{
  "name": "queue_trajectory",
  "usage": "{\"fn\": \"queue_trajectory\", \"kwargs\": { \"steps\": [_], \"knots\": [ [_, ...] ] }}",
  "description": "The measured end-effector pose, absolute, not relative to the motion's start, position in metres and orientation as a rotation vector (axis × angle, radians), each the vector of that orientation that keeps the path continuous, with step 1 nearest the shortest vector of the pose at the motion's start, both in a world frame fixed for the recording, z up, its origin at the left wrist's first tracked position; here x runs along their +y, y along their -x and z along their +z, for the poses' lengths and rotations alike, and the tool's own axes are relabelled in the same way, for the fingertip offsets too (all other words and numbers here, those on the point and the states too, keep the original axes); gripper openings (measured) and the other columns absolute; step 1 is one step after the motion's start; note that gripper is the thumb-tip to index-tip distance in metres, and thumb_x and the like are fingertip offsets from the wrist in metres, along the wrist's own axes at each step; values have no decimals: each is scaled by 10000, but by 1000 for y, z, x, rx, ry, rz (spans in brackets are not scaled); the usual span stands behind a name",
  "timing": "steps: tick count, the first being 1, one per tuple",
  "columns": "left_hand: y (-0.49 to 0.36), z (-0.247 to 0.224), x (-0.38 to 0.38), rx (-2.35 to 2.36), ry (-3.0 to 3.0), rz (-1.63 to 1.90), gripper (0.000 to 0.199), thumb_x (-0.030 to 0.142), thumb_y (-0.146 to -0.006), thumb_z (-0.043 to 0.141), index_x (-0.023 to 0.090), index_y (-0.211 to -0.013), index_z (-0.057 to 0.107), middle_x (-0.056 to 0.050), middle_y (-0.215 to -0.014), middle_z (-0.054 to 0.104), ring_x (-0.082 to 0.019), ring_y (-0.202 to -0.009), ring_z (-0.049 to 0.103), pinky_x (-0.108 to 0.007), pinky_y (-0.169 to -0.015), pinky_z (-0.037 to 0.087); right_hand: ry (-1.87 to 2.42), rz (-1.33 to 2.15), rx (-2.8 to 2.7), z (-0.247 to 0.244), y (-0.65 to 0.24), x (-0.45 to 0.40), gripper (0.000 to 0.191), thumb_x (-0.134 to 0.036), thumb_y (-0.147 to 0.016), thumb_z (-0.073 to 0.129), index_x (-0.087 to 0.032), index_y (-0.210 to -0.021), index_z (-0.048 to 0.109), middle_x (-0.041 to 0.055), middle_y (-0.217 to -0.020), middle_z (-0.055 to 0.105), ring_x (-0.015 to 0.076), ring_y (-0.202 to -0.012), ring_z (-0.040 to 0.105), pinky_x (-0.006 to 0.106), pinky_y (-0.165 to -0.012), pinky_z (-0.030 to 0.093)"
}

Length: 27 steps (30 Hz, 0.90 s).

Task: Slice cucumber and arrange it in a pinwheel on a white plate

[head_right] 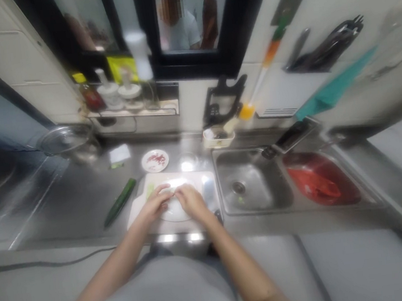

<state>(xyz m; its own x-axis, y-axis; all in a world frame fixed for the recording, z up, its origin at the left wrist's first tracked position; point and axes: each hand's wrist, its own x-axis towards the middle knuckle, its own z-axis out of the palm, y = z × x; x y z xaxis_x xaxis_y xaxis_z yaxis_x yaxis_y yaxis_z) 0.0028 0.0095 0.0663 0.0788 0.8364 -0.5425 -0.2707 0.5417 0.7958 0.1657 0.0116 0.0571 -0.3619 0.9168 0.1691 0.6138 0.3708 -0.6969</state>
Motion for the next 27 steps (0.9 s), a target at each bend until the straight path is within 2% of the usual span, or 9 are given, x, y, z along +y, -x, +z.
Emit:
{"fn": "queue_trajectory", "kwargs": {
  "steps": [7,12,18,27],
  "knots": [
    [-2,58,17,1250,-704,929,578,265,-550,780,188,-1089,587,46,-703,576,-47,-552,487,-147,-472,305,1339,774,-2046,48,-166,17,179,-254,-922,449,-185,-891,611,40,-851,628,161,-811,543,272,-774,404],
    [-6,29,32,1231,-845,1054,498,250,-554,775,166,-1014,603,51,-638,579,-74,-586,533,-166,-543,384,1416,874,-1962,29,-165,30,171,-250,-892,471,-175,-879,624,32,-811,644,151,-742,553,252,-714,403],
    [-8,-7,53,1264,-1006,1080,317,195,-596,732,144,-893,633,20,-666,625,-104,-643,588,-207,-625,456,1547,940,-1913,5,-162,44,191,-238,-882,469,-162,-845,640,21,-739,649,136,-675,543,228,-672,391],
    [-6,-14,68,1612,-1388,805,176,107,-703,639,158,-870,663,-4,-730,687,-131,-719,633,-222,-706,465,1723,898,-2008,-8,-155,54,244,-196,-907,441,-145,-837,670,44,-777,689,131,-718,589,205,-688,373]
  ]
}}
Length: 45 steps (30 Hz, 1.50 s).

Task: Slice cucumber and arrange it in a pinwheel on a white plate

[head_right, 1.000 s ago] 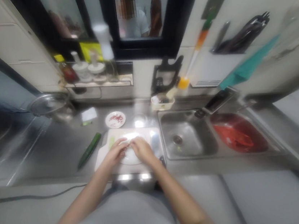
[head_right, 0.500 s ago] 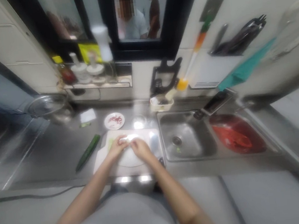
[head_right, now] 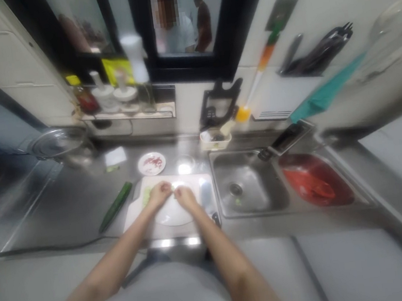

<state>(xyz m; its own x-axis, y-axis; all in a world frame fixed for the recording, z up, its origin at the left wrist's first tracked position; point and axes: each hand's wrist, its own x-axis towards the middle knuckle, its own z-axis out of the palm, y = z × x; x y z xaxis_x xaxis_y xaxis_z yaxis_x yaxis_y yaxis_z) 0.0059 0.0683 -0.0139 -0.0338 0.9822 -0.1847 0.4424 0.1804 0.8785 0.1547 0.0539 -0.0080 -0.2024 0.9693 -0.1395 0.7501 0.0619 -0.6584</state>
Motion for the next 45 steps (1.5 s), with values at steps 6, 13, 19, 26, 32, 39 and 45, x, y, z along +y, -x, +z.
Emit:
{"fn": "queue_trajectory", "kwargs": {
  "steps": [6,13,19,26,32,39,45],
  "knots": [
    [-12,-12,74,1778,-1726,539,186,133,-787,564,186,-916,687,-44,-855,707,-171,-812,629,-257,-746,444,1985,761,-2116,-4,-147,60,240,-201,-934,429,-156,-975,661,82,-900,705,160,-821,610,219,-691,352],
    [-10,-19,67,1769,-1999,488,237,208,-870,520,222,-1032,693,-60,-1008,665,-192,-968,588,-279,-846,425,2028,713,-2152,-4,-143,55,307,-217,-965,371,-168,-1194,569,93,-1004,695,174,-910,621,230,-722,363],
    [-9,-19,68,1762,-2039,408,236,269,-910,504,239,-1036,701,-58,-1019,634,-196,-1013,553,-283,-852,413,1981,598,-2392,-6,-148,47,358,-268,-985,319,-243,-1237,572,72,-1066,678,178,-946,611,251,-755,387],
    [-10,-15,68,1787,-2018,437,232,256,-902,514,234,-1045,695,-58,-1021,634,-198,-1008,549,-288,-852,404,2000,572,-2384,-10,-148,47,373,-291,-1001,291,-256,-1225,587,67,-1057,692,172,-938,623,257,-756,392],
    [-10,-13,69,1786,-2011,443,238,260,-915,494,236,-1037,697,-66,-1017,633,-203,-1006,543,-292,-839,405,2008,592,-2311,-11,-147,48,372,-294,-999,307,-248,-1231,593,67,-1056,705,175,-940,634,254,-766,394],
    [-7,-17,71,1762,-2024,457,238,249,-907,504,229,-1052,692,-63,-1020,632,-201,-1003,547,-289,-858,407,2006,608,-2380,-7,-147,48,377,-299,-999,311,-250,-1213,617,82,-1070,705,184,-948,637,261,-769,400],
    [-6,-16,71,1748,-2033,452,237,248,-903,508,229,-1056,688,-62,-1019,630,-200,-1010,547,-290,-870,406,2033,616,-2367,-6,-145,47,375,-306,-1000,310,-249,-1233,599,80,-1061,708,178,-952,636,256,-769,398]
  ]
}}
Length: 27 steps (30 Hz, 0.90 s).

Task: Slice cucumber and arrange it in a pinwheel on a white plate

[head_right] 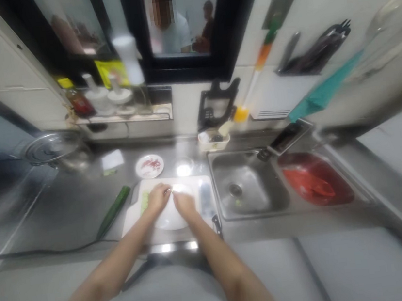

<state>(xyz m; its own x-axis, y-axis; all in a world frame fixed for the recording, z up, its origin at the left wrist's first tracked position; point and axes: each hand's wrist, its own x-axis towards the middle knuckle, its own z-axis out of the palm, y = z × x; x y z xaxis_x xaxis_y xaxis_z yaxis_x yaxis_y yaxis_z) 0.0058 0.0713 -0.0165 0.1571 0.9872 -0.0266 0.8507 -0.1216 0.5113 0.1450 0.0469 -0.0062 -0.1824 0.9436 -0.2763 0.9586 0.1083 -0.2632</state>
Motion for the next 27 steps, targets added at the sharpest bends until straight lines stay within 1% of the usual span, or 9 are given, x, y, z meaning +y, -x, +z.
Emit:
{"fn": "queue_trajectory", "kwargs": {
  "steps": [7,12,19,22,27],
  "knots": [
    [-9,-16,70,1755,-2053,442,234,266,-914,500,234,-1049,687,-65,-1029,626,-204,-1021,538,-288,-852,406,-1994,-586,2363,-9,-148,47,385,-304,-1001,297,-260,-1219,611,77,-1059,709,181,-959,638,260,-781,396],
    [-11,-16,71,1762,-2033,385,226,261,-914,504,244,-1031,696,-65,-1041,621,-201,-1035,525,-289,-861,401,-1973,-584,2347,-11,-147,46,386,-301,-1002,294,-269,-1248,590,76,-1053,708,180,-940,641,260,-759,399],
    [-10,-15,71,1756,-2036,393,229,254,-908,505,242,-1026,701,-68,-1036,624,-205,-1033,534,-289,-851,411,-1952,-574,2334,-8,-146,48,388,-294,-1001,296,-262,-1254,590,80,-1049,706,182,-939,639,260,-760,396],
    [-11,-16,71,1751,-2018,459,228,237,-891,517,236,-1026,700,-66,-1038,638,-206,-1030,549,-291,-864,417,-1978,-592,2349,-4,-146,47,381,-300,-996,311,-261,-1247,595,76,-1054,708,181,-944,638,254,-764,393],
    [-1,-13,85,1875,-1810,690,248,242,-871,519,212,-1042,697,-68,-1024,676,-197,-986,592,-282,-886,426,-2132,-630,2315,3,-151,45,381,-336,-985,343,-266,-1289,564,68,-1062,711,181,-938,642,244,-753,388]
  ]
}}
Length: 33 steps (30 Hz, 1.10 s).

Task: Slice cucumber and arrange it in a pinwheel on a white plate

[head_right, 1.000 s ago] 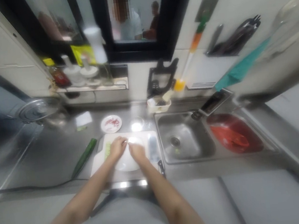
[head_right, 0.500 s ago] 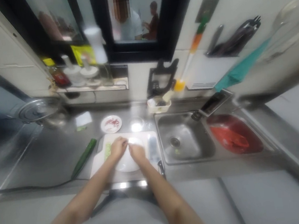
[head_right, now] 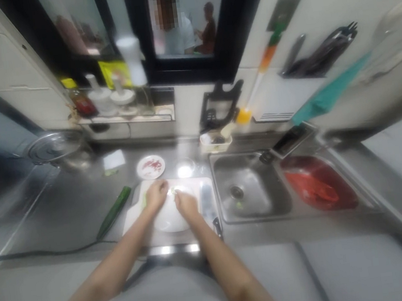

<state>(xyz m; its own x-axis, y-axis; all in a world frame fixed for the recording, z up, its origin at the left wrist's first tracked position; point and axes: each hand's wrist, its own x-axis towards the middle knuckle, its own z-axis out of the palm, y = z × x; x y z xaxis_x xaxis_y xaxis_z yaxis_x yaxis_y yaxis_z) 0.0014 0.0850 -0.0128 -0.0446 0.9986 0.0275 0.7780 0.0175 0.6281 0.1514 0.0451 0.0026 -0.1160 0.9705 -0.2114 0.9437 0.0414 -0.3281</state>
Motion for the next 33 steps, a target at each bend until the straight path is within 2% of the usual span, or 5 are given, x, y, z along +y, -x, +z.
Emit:
{"fn": "queue_trajectory", "kwargs": {
  "steps": [6,11,21,27,33],
  "knots": [
    [30,-4,120,2124,-1347,875,296,268,-844,527,190,-1090,672,-55,-962,708,-182,-897,633,-251,-824,441,2042,587,-2101,4,-162,36,373,-330,-981,344,-266,-1237,607,45,-999,727,176,-901,645,231,-725,371],
    [49,0,125,2131,-1292,901,281,308,-833,530,187,-1035,682,-48,-935,713,-175,-850,637,-239,-776,443,2004,582,-2042,5,-173,20,387,-328,-978,330,-219,-1165,652,48,-850,727,172,-812,641,219,-683,360],
    [94,0,58,2219,-1457,398,190,365,-806,554,240,-885,673,-34,-860,711,-185,-745,618,-242,-599,359,1947,631,-2039,3,-184,-22,383,-331,-965,344,-209,-1054,696,55,-791,725,176,-739,647,230,-645,351],
    [93,9,11,2127,-1461,163,261,475,-780,585,223,-828,633,-35,-808,696,-190,-713,615,-251,-585,344,1864,618,-2044,0,-178,-27,364,-310,-959,359,-210,-1019,703,45,-757,719,163,-688,640,224,-622,351],
    [81,-1,-13,2177,-1473,55,304,497,-771,594,218,-891,603,-77,-924,692,-228,-826,625,-266,-626,353,1774,606,-2040,-4,-174,-25,342,-314,-951,381,-215,-1024,700,37,-732,711,157,-677,633,218,-617,358]
  ]
}}
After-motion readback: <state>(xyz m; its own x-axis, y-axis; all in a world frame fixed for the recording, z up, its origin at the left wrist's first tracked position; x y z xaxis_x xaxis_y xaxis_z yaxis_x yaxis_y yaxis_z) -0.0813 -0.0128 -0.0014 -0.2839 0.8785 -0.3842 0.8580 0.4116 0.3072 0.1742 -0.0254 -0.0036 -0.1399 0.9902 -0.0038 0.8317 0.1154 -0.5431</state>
